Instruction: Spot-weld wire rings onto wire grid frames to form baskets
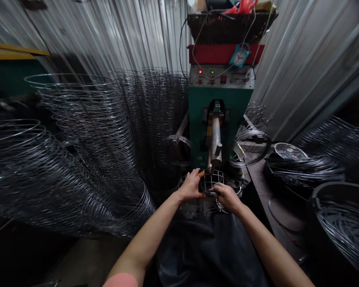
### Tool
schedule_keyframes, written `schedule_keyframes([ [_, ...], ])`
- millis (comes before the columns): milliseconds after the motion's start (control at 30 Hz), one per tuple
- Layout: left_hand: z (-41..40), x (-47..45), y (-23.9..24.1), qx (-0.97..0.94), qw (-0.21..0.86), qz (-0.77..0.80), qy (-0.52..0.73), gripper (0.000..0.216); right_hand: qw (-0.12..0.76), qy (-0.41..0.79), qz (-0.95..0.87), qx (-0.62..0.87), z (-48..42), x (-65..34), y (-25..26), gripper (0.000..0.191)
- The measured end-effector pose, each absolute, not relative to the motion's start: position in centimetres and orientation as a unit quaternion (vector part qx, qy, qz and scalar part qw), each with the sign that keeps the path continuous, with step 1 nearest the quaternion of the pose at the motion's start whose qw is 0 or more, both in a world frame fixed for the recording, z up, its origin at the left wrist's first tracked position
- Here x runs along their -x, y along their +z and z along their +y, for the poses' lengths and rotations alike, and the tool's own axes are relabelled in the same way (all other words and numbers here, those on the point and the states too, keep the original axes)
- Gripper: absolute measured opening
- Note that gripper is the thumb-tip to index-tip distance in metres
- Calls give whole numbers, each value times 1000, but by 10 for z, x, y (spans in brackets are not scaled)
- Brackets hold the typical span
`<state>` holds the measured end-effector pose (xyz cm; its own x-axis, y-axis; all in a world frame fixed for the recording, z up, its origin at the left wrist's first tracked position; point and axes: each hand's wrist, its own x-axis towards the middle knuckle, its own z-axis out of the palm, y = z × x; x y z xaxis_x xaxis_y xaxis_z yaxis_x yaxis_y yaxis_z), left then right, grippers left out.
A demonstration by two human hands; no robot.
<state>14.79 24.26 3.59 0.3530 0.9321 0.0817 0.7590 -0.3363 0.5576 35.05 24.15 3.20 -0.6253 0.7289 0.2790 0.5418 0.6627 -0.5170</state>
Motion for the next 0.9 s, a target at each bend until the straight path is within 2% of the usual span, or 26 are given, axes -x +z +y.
schedule_keyframes([
  [267, 248, -151, 36, -791, 200, 550, 180, 103, 275, 145, -859, 406, 241, -348, 21, 25],
  [400, 262, -153, 39, -781, 188, 565, 188, 100, 300, 144, -845, 418, 256, -343, 19, 16],
  [567, 267, -152, 38, -773, 204, 569, 195, 102, 385, 143, -800, 438, 254, -352, 10, 23],
  [667, 269, -152, 35, -773, 208, 569, 187, 106, 431, 156, -764, 455, 251, -362, 3, 20],
  [900, 293, -151, 41, -762, 209, 578, 203, 106, 450, 175, -739, 469, 276, -358, 8, 19],
])
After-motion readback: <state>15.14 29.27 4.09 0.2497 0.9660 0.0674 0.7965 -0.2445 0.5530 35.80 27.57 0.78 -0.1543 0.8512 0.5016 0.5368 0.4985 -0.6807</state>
